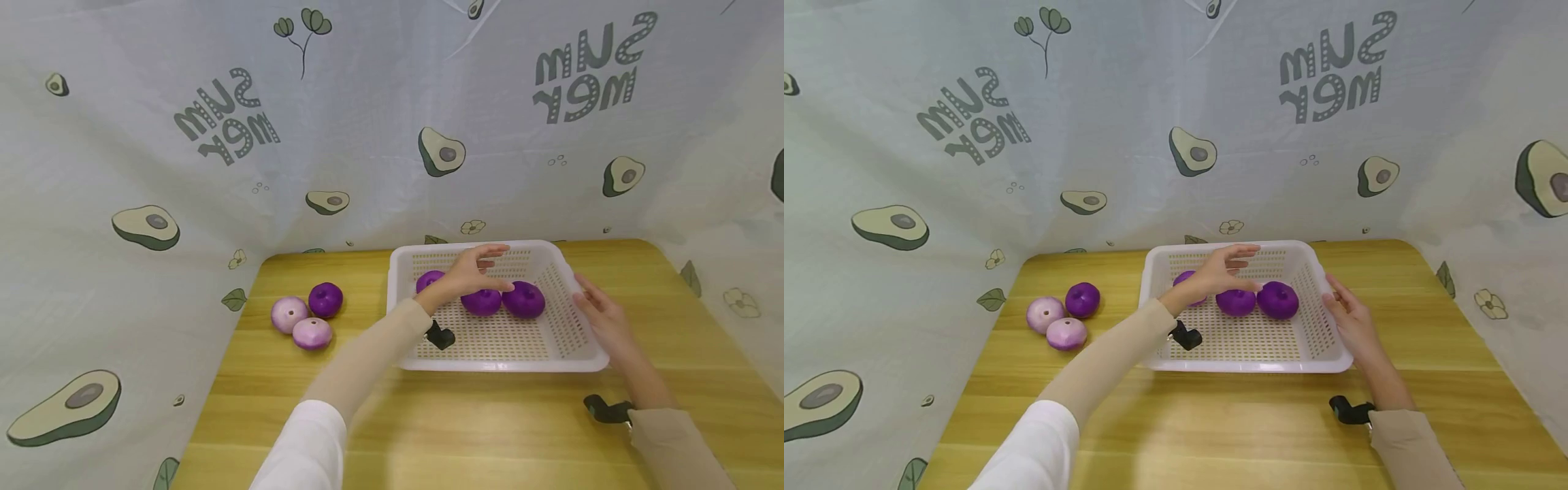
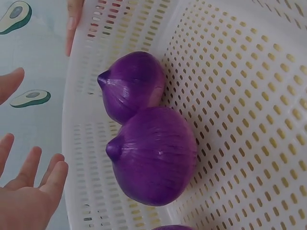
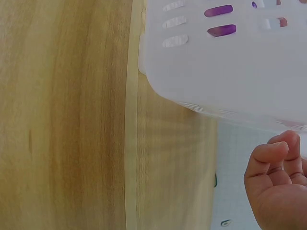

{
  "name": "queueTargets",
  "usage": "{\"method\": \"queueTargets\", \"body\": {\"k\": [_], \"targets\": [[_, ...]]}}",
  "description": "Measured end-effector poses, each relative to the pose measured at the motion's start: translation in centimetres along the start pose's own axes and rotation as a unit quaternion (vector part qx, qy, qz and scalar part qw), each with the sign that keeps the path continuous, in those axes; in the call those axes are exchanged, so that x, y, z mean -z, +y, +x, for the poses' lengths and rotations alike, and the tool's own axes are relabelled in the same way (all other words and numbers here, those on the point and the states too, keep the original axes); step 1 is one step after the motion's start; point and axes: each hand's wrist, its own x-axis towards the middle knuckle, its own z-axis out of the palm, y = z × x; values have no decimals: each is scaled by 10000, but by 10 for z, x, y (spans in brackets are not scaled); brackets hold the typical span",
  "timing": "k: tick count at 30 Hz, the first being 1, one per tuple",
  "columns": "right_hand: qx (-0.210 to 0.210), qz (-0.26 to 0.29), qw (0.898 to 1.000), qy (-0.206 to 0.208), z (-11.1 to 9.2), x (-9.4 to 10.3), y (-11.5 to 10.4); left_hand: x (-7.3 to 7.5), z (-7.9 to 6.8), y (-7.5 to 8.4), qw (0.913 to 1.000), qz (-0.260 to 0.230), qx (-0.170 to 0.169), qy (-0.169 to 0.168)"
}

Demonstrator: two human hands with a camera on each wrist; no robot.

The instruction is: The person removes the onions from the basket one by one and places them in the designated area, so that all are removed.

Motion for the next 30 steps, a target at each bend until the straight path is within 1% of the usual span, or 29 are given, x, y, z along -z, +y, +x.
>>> {"method": "queueTargets", "body": {"k": [4,8,12,14,17,23,25,28,30], "targets": [[28,-49,10000,-12,0,1,1,-9,9,-9,9997,255,23,-55],[68,-122,9999,14,0,1,1,-17,18,-17,9983,562,-34,-118],[62,-111,9999,49,0,0,0,-23,24,-20,9966,757,-192,-265],[48,-89,9999,61,-1,0,-1,-25,26,-21,9946,937,-282,-344],[-2,-85,9999,81,-1,0,-1,-27,29,-24,9902,1270,-382,-447],[-18,-20,9999,122,0,0,0,-30,33,-32,9799,1932,-314,-398],[15,-28,9999,128,1,0,1,-30,34,-35,9745,2185,-326,-402],[71,-78,9999,137,1,-1,1,-30,35,-39,9694,2408,-275,-399],[68,-98,9998,133,0,-1,1,-30,36,-41,9678,2485,-175,-353]]}}
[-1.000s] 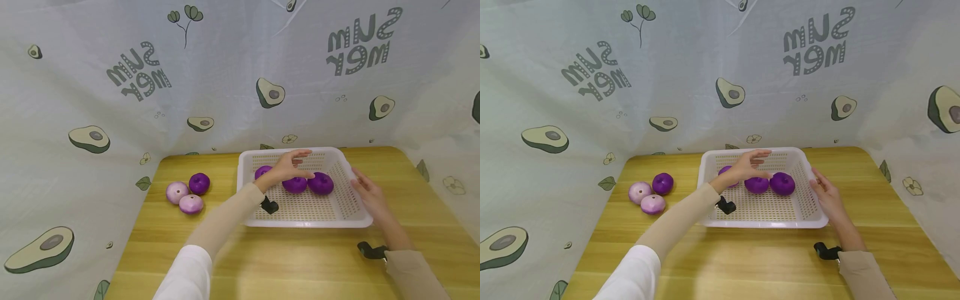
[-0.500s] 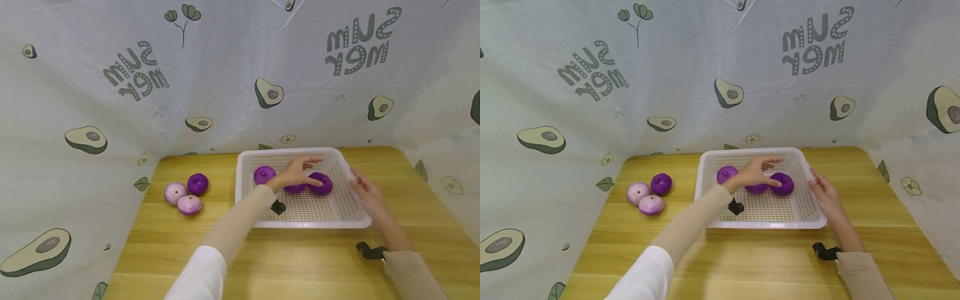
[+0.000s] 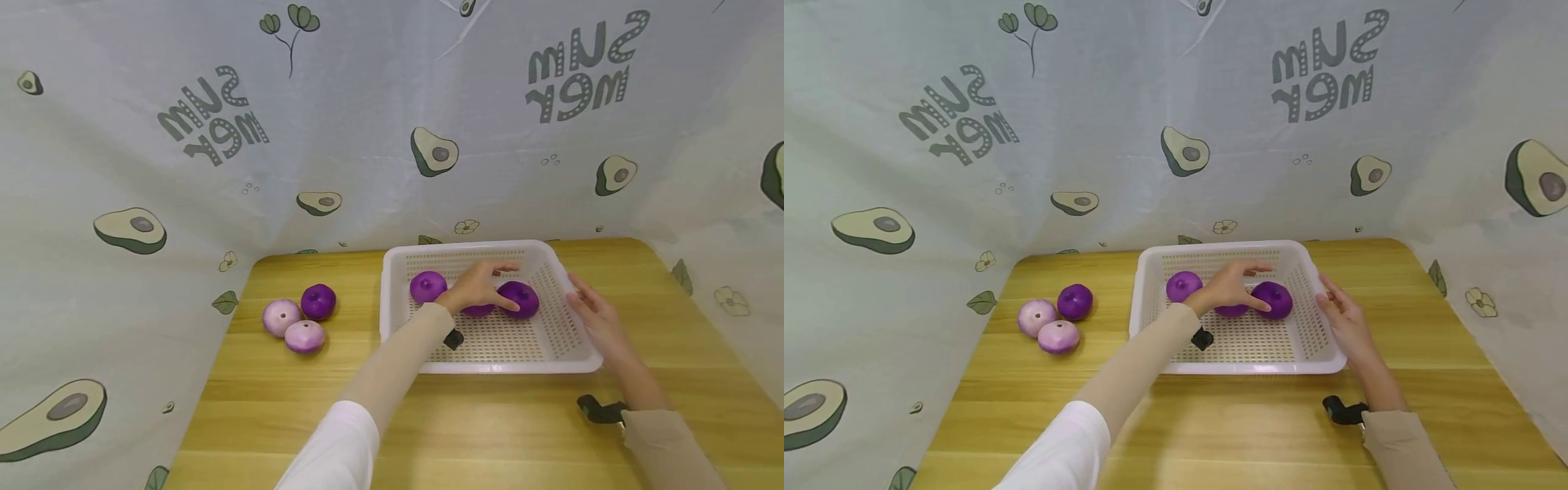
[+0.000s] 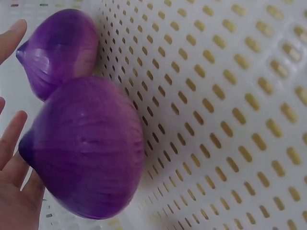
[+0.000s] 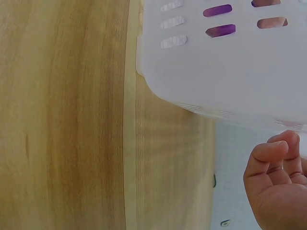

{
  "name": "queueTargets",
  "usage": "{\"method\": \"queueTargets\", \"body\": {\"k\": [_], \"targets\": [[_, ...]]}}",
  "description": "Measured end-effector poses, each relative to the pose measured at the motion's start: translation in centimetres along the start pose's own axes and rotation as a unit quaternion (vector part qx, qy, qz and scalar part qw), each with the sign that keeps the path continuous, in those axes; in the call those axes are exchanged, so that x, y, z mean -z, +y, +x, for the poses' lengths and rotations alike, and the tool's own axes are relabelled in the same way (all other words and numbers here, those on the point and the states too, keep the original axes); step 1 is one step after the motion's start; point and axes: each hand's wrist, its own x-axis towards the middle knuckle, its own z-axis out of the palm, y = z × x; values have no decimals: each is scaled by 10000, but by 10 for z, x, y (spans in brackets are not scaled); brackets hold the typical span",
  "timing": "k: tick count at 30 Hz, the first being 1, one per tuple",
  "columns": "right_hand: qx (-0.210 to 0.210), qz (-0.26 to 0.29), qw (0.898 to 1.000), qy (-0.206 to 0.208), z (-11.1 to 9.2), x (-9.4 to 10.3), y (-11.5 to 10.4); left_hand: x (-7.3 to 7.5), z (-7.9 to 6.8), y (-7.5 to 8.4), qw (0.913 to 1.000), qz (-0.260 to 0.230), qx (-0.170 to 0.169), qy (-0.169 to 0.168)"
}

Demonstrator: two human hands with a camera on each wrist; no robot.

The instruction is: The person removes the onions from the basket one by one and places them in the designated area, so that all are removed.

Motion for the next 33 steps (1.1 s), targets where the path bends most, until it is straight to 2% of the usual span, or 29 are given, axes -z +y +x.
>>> {"method": "queueTargets", "body": {"k": [4,6,13,19,30,33], "targets": [[-68,-75,9999,1,-2,0,-2,-1,3,-3,9996,20,285,-4],[-92,-99,9999,-16,-2,-1,-3,0,3,-4,9994,124,320,-56],[-157,-161,9997,0,0,-1,-2,-4,9,-5,9960,839,227,-190],[-65,-146,9999,11,0,-1,0,-8,13,-4,9930,1140,228,-217],[14,35,10000,67,-4,0,-1,-18,14,3,9808,1924,115,-299],[-24,-90,9999,88,-3,0,-1,-18,13,5,9781,2055,119,-298]]}}
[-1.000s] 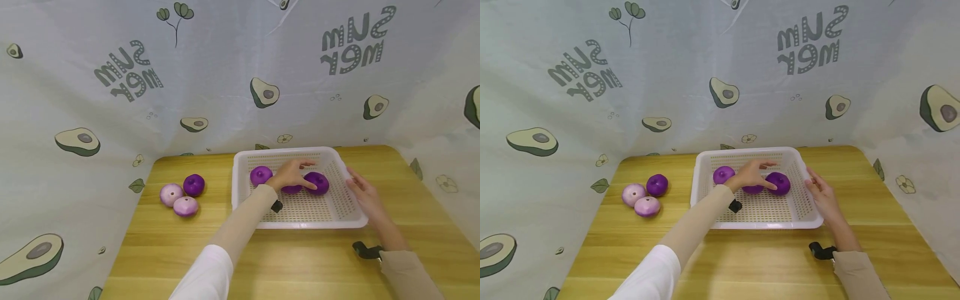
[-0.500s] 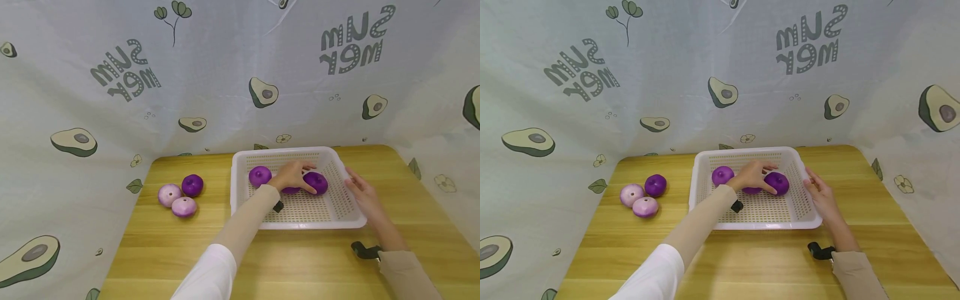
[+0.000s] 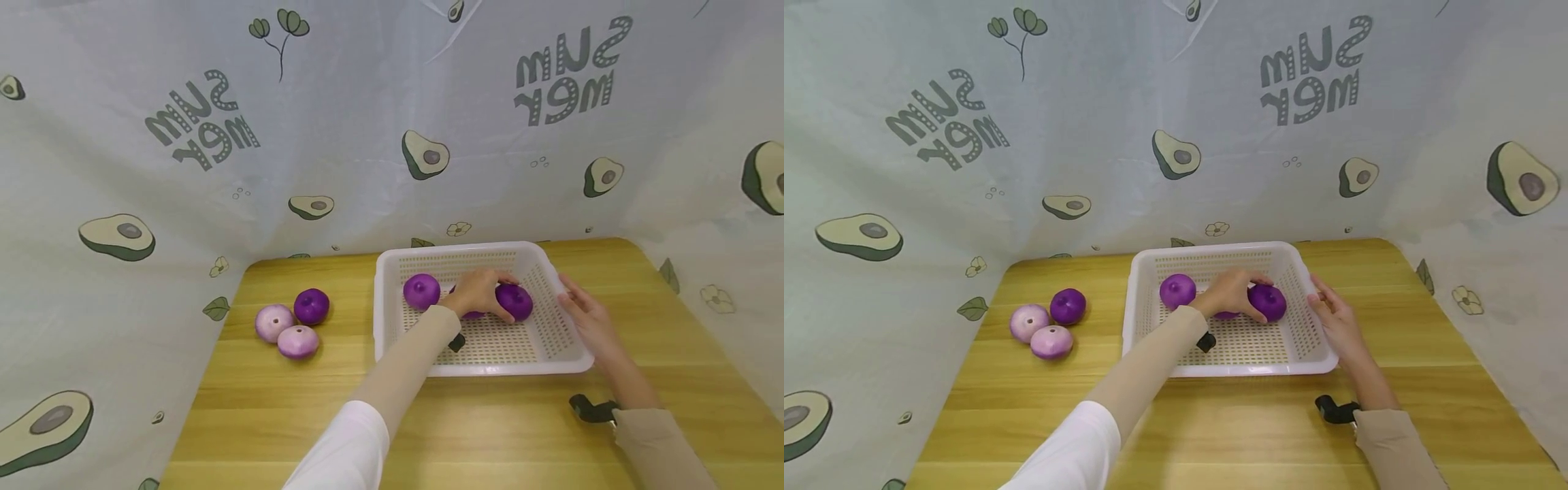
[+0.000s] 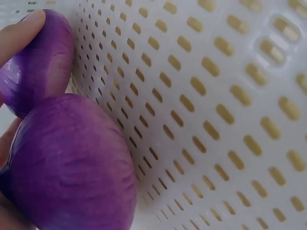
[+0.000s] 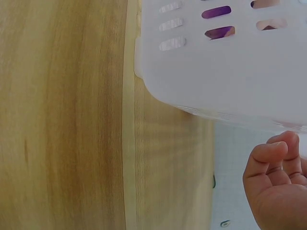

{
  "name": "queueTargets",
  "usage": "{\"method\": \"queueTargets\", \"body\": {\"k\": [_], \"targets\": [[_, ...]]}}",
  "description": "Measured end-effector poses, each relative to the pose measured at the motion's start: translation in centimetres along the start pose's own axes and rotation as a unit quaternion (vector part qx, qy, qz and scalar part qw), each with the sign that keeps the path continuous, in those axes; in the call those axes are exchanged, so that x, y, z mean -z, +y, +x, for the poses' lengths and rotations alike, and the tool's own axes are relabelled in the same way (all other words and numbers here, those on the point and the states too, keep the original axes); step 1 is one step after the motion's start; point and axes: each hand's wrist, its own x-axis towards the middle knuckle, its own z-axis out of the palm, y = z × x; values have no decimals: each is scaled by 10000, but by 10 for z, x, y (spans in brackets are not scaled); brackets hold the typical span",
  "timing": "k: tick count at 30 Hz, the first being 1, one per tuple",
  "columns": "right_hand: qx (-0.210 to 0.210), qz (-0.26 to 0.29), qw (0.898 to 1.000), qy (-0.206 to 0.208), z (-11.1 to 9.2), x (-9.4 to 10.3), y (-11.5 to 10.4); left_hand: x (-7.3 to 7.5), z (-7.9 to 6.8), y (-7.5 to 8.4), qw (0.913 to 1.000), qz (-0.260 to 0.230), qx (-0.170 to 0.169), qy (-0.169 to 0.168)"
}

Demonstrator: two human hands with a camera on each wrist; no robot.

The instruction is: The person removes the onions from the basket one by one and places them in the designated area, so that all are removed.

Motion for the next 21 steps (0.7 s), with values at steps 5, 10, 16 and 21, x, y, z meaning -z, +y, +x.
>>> {"method": "queueTargets", "body": {"k": [5,10,16,21], "targets": [[-59,-229,9997,1,1,-3,-2,1,-3,-4,10000,-54,-81,18],[-53,-224,9997,-26,1,-7,-4,5,-8,-8,9998,-196,-21,26],[0,-218,9998,27,-1,-5,-1,15,-13,-3,9996,-257,-129,48],[-48,-125,9999,45,-1,0,1,26,-14,1,9979,-505,-373,159]]}}
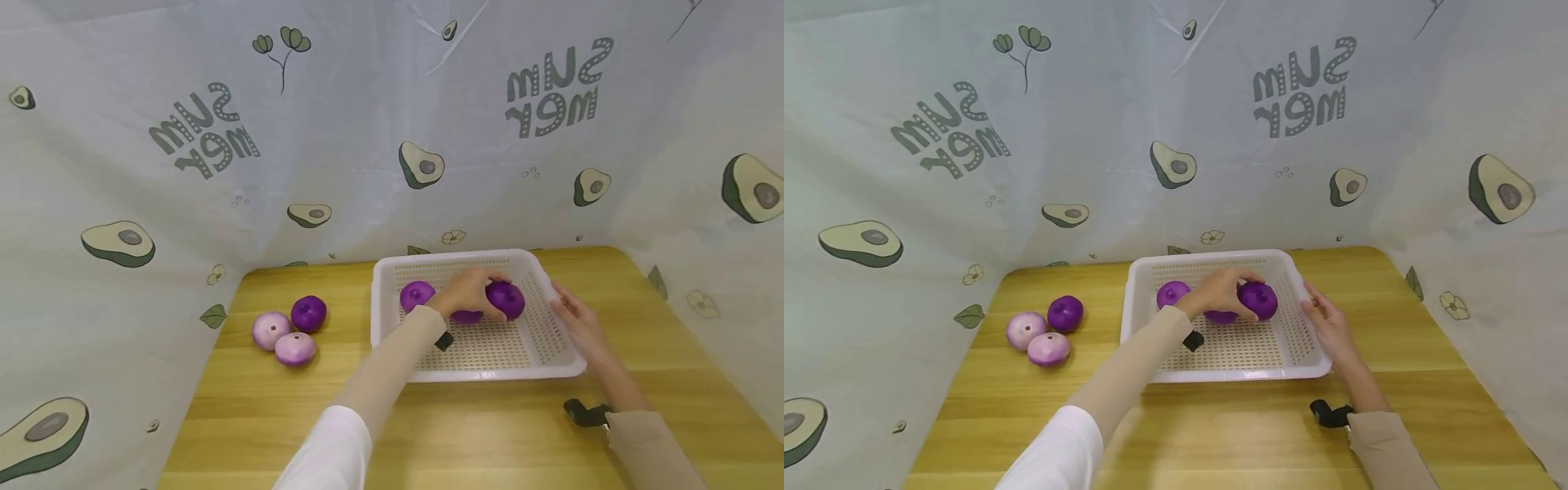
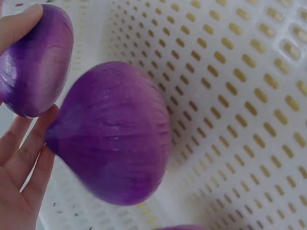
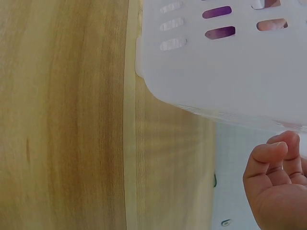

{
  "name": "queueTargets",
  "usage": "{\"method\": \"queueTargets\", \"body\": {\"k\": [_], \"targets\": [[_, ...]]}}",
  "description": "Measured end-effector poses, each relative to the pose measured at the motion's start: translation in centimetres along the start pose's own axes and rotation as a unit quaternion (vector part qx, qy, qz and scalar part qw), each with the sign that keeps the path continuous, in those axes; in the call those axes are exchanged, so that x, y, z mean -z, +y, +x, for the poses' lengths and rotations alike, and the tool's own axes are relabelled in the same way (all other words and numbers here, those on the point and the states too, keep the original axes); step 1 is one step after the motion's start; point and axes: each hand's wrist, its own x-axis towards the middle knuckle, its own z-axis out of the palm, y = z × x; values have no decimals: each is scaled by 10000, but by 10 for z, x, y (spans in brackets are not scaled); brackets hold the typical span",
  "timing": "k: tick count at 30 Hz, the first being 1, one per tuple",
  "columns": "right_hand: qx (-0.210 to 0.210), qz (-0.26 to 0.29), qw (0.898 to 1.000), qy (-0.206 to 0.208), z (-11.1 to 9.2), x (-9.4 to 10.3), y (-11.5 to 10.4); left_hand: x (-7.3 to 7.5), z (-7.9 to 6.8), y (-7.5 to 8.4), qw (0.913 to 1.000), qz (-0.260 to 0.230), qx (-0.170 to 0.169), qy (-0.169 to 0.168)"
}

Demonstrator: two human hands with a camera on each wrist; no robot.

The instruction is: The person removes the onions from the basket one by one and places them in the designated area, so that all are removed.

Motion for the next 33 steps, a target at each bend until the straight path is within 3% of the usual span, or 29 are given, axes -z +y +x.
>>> {"method": "queueTargets", "body": {"k": [7,19,30,33], "targets": [[-65,-63,9999,-55,1,-1,1,18,-5,2,9995,-206,-218,95],[-189,-250,9995,-58,-1,0,-1,51,-26,7,9926,-1041,-600,171],[-42,96,9999,-131,0,-1,-2,71,-56,-2,9741,-2060,-897,260],[-6,209,9997,-130,0,-1,-2,77,-67,-4,9718,-2147,-921,332]]}}
